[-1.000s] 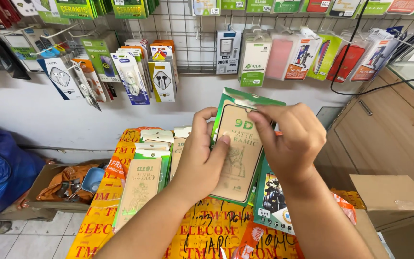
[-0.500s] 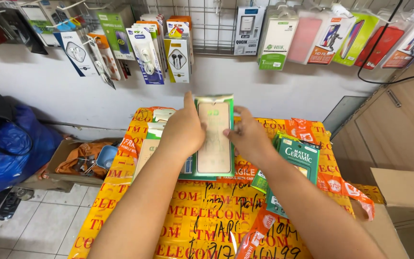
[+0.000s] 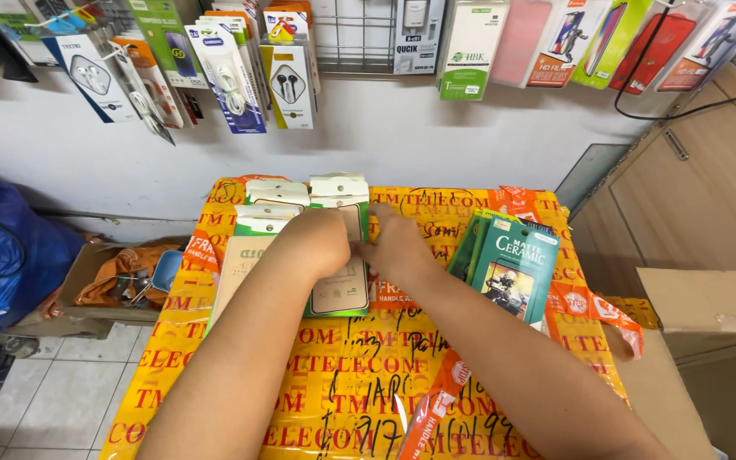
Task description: The person takes packaged phone screen protectors from a cardboard box and hangs them on a wall display rack, then arranges and opens other packaged screen protectors on the table, stacking them by type.
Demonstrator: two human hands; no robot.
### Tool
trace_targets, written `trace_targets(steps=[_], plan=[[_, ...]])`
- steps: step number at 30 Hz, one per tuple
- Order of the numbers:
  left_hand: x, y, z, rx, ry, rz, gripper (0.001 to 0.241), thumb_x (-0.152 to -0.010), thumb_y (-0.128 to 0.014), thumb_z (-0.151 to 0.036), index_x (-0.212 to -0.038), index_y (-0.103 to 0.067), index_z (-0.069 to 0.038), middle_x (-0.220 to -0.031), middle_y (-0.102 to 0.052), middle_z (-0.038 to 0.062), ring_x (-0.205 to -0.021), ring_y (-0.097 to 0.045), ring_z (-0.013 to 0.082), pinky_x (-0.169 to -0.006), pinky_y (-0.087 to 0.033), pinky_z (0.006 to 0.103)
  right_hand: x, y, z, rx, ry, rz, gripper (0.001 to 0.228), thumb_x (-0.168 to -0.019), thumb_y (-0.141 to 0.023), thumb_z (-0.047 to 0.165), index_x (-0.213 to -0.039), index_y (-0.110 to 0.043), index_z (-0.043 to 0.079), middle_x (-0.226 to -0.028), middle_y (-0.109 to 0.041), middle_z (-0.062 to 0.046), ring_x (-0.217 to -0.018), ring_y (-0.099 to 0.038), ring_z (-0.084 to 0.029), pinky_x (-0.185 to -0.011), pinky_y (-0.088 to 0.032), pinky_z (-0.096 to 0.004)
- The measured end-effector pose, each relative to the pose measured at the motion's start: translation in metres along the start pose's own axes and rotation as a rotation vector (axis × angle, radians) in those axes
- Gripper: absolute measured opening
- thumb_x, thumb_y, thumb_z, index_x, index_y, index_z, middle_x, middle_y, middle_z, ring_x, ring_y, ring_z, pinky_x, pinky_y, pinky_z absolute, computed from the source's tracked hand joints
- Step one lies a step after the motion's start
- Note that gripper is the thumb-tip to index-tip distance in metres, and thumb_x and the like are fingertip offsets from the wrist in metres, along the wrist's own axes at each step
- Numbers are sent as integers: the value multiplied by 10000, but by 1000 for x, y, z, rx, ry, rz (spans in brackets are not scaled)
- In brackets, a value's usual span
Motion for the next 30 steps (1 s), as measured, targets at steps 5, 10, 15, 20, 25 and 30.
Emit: trace_targets(steps=[5, 10, 15, 20, 25, 30], plan=[[20, 14, -13, -16, 15, -45, 517, -912, -706, -416, -1254, -666, -29, -1119, -725, 181, -1068, -701, 350, -923, -564, 443, 9, 28, 7, 471, 214, -62, 632, -829, -802, 430, -1321, -592, 94, -1103, -696, -207, -1036, -656, -390, -872, -512, -500], [59, 32, -51, 3, -85, -88, 694, -889, -718, -524, -1361, -557, -42, -1178, -694, 179, -1110, -669, 355, -937, -539, 457, 24, 103, 4, 534, 138, 2, 388, -825, -765, 428, -1090, -748, 146, -1029, -776, -86, -1003, -720, -290, -890, -551, -431], [71, -3, -75, 26, -466, -80, 762, -826, -760, -468, -1425, -496, -79, -1345, -592, 172, -1253, -545, 407, -1022, -464, 503, 9, 157, -32, 674, 49, 110, 514, -711, -851, 441, -1118, -730, 150, -1084, -757, -75, -1055, -703, -287, -900, -547, -427], [78, -34, -98, 7, -903, -77, 838, -701, -859, -376, -1445, -519, -192, -1541, -396, 221, -1385, -364, 491, -1062, -355, 623, -11, 147, -63, 841, -195, 270, 758, -604, -957, 443, -1239, -664, 149, -1229, -711, -77, -1179, -663, -297, -960, -544, -442], [74, -49, -101, -86, -921, -37, 844, -704, -867, -408, -1439, -507, -206, -1518, -405, 205, -1416, -343, 484, -1088, -341, 633, -21, 143, -75, 841, -207, 266, 743, -614, -963, 353, -1249, -643, 139, -1204, -714, -82, -1157, -669, -307, -932, -548, -455], [76, -40, -99, -89, -889, -30, 823, -725, -858, -405, -1429, -502, -169, -1492, -422, 203, -1414, -366, 476, -1093, -355, 619, -24, 154, -82, 801, -89, 240, 624, -647, -942, 328, -1163, -673, 103, -1083, -741, -121, -1046, -693, -311, -880, -546, -437]])
Point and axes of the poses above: each hand's wrist, its own x-axis away from the middle knuckle, its own y-axis out of the back of the hand, z = x × y, the point moved 1 cm from there along -x, towards the middle knuckle
